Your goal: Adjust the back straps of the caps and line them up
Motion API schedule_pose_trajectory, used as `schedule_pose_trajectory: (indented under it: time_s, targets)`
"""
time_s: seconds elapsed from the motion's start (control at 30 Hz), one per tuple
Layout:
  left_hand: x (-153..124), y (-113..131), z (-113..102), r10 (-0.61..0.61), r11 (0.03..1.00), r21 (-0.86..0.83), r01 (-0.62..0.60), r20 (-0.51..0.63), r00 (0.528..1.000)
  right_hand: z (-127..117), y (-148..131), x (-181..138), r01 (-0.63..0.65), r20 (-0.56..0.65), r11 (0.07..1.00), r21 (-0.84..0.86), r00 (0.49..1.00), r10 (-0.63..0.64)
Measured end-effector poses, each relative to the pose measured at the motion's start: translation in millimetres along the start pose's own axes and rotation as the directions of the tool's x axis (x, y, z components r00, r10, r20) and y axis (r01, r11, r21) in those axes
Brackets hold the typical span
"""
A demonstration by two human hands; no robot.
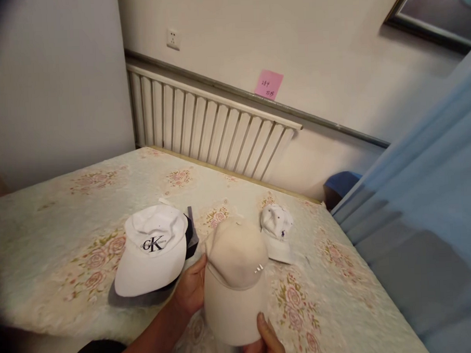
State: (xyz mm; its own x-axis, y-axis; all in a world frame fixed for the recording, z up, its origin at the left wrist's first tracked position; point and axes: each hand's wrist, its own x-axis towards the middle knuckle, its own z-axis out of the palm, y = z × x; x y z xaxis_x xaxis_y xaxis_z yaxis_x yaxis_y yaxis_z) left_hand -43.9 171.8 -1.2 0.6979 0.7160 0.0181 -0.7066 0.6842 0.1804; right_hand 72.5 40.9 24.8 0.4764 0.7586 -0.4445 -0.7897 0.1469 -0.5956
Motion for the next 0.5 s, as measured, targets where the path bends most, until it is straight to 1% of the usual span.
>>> schedule_pose_trajectory:
  time_s: [0.1,0.23,0.33,0.4,0.5]
  targets:
    - [-0.2,5.4,-0.8,-0.051,0.998,0.030,0.051,-0.007,0.999,1.5,-5.2,-2.2,-0.070,0.103,0.998,0.007,0.992,0.069]
    - [-2.9,9.3,1.3,-0.139,0.989,0.063,0.136,0.046,0.989,-3.7,-28.0,13.6,-0.185,0.267,0.981,-0.064,0.944,0.195]
    - [-5.5,4.2,4.5,-0.220,0.974,0.072,0.216,0.051,0.974,-3.8,-44.3,31.0,-0.125,0.324,0.990,-0.062,0.936,0.138]
    - [-6.9,-0.6,6.6,-0.245,0.968,0.069,0.241,0.050,0.968,-3.3,-50.1,41.6,-0.049,0.324,0.995,-0.085,0.943,0.074]
    - [-7.7,-4.5,7.9,-0.253,0.966,0.066,0.250,0.058,0.966,-7.5,-51.1,55.3,0.067,0.296,0.982,-0.179,0.955,-0.011]
